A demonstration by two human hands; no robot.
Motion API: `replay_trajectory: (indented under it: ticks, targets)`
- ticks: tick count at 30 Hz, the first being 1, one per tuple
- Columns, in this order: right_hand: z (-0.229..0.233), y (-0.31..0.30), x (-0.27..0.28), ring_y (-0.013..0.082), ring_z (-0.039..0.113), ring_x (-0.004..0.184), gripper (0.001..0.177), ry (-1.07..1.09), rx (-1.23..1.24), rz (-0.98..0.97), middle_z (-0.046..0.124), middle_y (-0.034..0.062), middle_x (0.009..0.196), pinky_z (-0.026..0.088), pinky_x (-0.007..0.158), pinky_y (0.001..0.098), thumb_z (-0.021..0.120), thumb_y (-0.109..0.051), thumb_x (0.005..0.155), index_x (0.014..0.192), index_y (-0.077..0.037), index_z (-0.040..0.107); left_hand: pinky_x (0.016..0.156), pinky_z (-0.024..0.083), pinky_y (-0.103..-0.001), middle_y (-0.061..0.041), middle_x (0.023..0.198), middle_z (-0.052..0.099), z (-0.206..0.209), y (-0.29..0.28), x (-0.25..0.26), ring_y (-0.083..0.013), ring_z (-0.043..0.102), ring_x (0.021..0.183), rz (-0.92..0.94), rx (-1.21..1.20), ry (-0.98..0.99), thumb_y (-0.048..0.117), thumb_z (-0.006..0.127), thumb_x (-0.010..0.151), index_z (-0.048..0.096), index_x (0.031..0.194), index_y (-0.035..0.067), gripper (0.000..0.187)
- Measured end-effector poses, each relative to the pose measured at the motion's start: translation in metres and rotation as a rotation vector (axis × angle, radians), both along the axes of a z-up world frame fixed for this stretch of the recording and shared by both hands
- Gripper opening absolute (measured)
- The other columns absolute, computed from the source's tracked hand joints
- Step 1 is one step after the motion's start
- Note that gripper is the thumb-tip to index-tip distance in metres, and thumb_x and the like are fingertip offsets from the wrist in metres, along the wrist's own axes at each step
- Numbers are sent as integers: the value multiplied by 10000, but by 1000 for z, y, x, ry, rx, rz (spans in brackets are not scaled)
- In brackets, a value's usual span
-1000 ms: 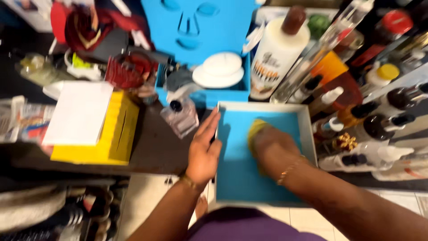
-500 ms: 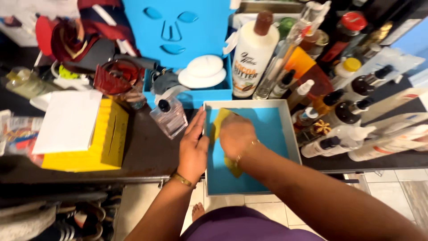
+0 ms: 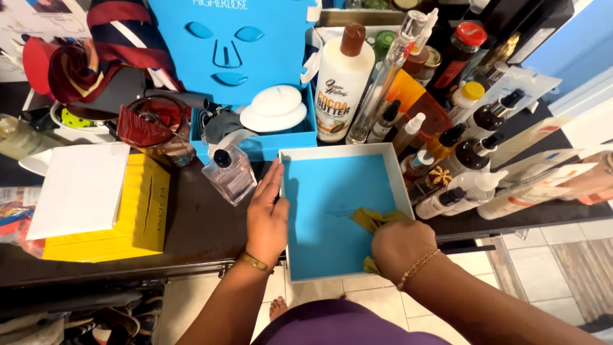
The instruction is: The person wipes a rectangular white organizer with a yellow cloth and then places several bottles and tubes of beauty products into it.
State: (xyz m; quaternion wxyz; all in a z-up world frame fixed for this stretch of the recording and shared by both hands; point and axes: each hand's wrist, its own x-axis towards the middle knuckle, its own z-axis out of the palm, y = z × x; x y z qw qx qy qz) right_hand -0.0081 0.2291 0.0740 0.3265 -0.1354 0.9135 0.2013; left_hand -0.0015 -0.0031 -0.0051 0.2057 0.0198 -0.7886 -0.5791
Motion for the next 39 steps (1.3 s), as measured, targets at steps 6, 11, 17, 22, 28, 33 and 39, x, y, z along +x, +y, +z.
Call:
replay_trajectory:
  ticks: [6, 11, 17, 22, 28, 33, 39]
  targets:
    - [-60, -23, -99, 340, 753, 961, 263, 314, -346, -284, 753, 195, 1055, 600, 814, 450, 575, -205, 959, 980, -48, 785, 1167, 380, -330, -144, 1571, 508, 2, 2, 1, -277, 505, 1442, -6, -24, -19, -49, 486, 851, 530, 1452, 1, 605]
    - [-78, -44, -129, 359, 736, 967, 281, 412, -431, -243, 749, 200, 1038, 586, 806, 470, 530, -182, 956, 978, -44, 773, 1170, 387, -326, -142, 1578, 504, -1, 1, 0, -275, 511, 1448, -8, -12, -7, -50, 480, 856, 525, 1452, -4, 600]
    - [-87, -124, -78, 378, 732, 855, 238, 498, -683, 318, 719, 230, 1002, 594, 704, 474, 579, -103, 851, 989, 9, 737, 1174, 375, -327, -162, 1557, 527, -9, -4, 0, -285, 517, 1440, -6, -15, 41, -75, 499, 821, 552, 1443, -2, 628]
    - [-54, -96, -65, 349, 723, 861, 208, 196, -617, 489, 726, 164, 970, 582, 739, 474, 571, -141, 888, 974, -47, 736, 1158, 386, -307, -147, 1556, 535, -11, -1, -3, -262, 539, 1420, 0, 93, 48, -77, 491, 817, 547, 1435, 6, 627]
    - [-30, -64, -3, 339, 703, 933, 215, -204, -402, 870, 668, 183, 1047, 591, 723, 475, 616, -103, 864, 1042, -38, 718, 1174, 374, -302, -117, 1544, 553, -12, -2, -2, -240, 532, 1426, 19, 24, 44, -52, 498, 839, 561, 1435, 5, 602]
    - [-8, -8, -30, 303, 687, 1064, 378, -322, -354, 442, 705, 83, 1109, 545, 938, 437, 737, -234, 843, 1215, -201, 680, 1170, 378, -301, -110, 1545, 553, -9, -2, -5, -236, 539, 1422, 4, 77, 20, -49, 497, 836, 569, 1429, 7, 600]
    - [14, 39, -40, 259, 653, 1092, 38, -83, -418, 962, 722, -20, 1081, 540, 904, 455, 765, -232, 807, 778, -209, 763, 1160, 393, -294, -105, 1554, 549, -3, -1, 0, -229, 541, 1418, 17, 62, -24, -40, 504, 856, 568, 1426, 5, 576]
